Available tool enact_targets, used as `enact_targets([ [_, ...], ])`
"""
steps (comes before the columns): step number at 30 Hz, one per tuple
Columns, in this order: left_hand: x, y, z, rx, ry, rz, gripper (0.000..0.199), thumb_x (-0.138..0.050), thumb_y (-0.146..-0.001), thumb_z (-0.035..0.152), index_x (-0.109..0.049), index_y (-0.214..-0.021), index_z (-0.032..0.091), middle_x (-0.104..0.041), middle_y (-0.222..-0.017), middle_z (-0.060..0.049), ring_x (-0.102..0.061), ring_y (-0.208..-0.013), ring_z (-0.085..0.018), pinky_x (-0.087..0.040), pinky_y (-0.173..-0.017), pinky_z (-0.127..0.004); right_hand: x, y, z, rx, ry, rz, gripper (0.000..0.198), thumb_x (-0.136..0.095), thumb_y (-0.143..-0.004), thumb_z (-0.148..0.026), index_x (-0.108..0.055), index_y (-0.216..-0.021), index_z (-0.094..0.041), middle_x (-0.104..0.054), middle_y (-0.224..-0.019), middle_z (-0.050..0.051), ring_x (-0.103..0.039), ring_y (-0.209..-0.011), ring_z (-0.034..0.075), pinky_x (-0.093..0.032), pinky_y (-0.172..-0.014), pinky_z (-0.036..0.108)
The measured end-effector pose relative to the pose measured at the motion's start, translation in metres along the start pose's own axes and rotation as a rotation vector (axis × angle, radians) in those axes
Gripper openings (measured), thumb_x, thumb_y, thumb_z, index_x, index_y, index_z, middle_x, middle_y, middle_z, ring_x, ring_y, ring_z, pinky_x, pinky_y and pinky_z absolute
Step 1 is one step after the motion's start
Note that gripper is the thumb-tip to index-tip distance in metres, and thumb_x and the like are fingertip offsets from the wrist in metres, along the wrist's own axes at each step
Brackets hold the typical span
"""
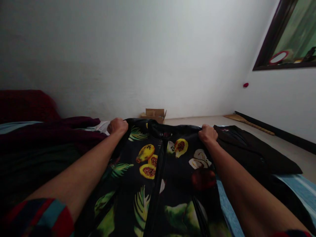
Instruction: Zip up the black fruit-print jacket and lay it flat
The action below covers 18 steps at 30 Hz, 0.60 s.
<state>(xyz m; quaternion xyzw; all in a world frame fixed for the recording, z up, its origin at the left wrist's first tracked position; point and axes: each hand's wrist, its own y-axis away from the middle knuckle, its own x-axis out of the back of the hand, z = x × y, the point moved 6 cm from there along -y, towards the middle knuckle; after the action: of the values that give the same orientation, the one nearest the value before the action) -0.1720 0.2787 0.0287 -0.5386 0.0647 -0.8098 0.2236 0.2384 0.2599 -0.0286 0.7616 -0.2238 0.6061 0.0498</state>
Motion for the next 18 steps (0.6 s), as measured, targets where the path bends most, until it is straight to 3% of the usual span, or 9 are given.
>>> enact_targets([
  [3,-0.015,0.026,-0.001,-0.023,-0.138,0.118,0.03,-0.042,-0.08,0.015,-0.053,-0.106,0.005,-0.054,-0.117,-0.026,-0.045,-0.117,-0.036,-0.032,-0.093,-0.053,-0.019,0.018,-0.009,0.073,0.023,-0.037,0.031,-0.045,-0.08,-0.018,-0.062,-0.105,-0.013,-0.063,-0.102,0.019,-0.061,-0.095,0.028,-0.045,-0.072,0.034],
  [7,-0.03,0.087,0.006,-0.505,-0.327,0.125,0.027,-0.046,-0.079,0.017,-0.058,-0.103,0.011,-0.051,-0.126,-0.018,-0.042,-0.121,-0.03,-0.034,-0.097,-0.044,-0.03,0.06,-0.023,0.3,0.013,-0.069,0.031,-0.042,-0.085,-0.023,-0.057,-0.111,-0.015,-0.059,-0.111,0.016,-0.056,-0.101,0.028,-0.043,-0.077,0.035],
  [11,-0.033,0.154,-0.017,-0.654,-0.302,-0.098,0.033,-0.044,-0.082,0.021,-0.057,-0.111,0.013,-0.05,-0.131,-0.016,-0.04,-0.125,-0.026,-0.032,-0.102,-0.039,-0.035,0.117,-0.035,0.566,-0.034,-0.147,0.031,-0.041,-0.088,-0.03,-0.056,-0.113,-0.02,-0.056,-0.116,0.009,-0.052,-0.106,0.022,-0.039,-0.086,0.03],
  [14,-0.041,0.196,-0.033,-0.629,-0.263,-0.368,0.047,-0.044,-0.085,0.037,-0.048,-0.128,0.017,-0.041,-0.141,-0.011,-0.031,-0.132,-0.025,-0.024,-0.108,-0.041,-0.048,0.157,-0.043,0.737,-0.061,-0.245,0.038,-0.045,-0.087,-0.038,-0.053,-0.12,-0.02,-0.053,-0.124,0.008,-0.048,-0.112,0.02,-0.035,-0.094,0.028],
  [16,-0.048,0.216,-0.04,-0.584,-0.253,-0.536,0.056,-0.039,-0.086,0.046,-0.04,-0.135,0.019,-0.033,-0.145,-0.009,-0.025,-0.135,-0.025,-0.02,-0.109,-0.043,-0.06,0.175,-0.045,0.776,-0.056,-0.298,0.049,-0.044,-0.086,-0.045,-0.05,-0.125,-0.016,-0.047,-0.131,0.013,-0.043,-0.119,0.024,-0.032,-0.098,0.034],
  [18,-0.052,0.227,-0.044,-0.532,-0.252,-0.625,0.059,-0.033,-0.088,0.049,-0.035,-0.139,0.019,-0.026,-0.148,-0.009,-0.02,-0.137,-0.024,-0.018,-0.11,-0.043,-0.07,0.185,-0.046,0.775,-0.046,-0.329,0.057,-0.04,-0.087,-0.049,-0.045,-0.131,-0.012,-0.041,-0.137,0.018,-0.036,-0.126,0.03,-0.028,-0.102,0.041],
])
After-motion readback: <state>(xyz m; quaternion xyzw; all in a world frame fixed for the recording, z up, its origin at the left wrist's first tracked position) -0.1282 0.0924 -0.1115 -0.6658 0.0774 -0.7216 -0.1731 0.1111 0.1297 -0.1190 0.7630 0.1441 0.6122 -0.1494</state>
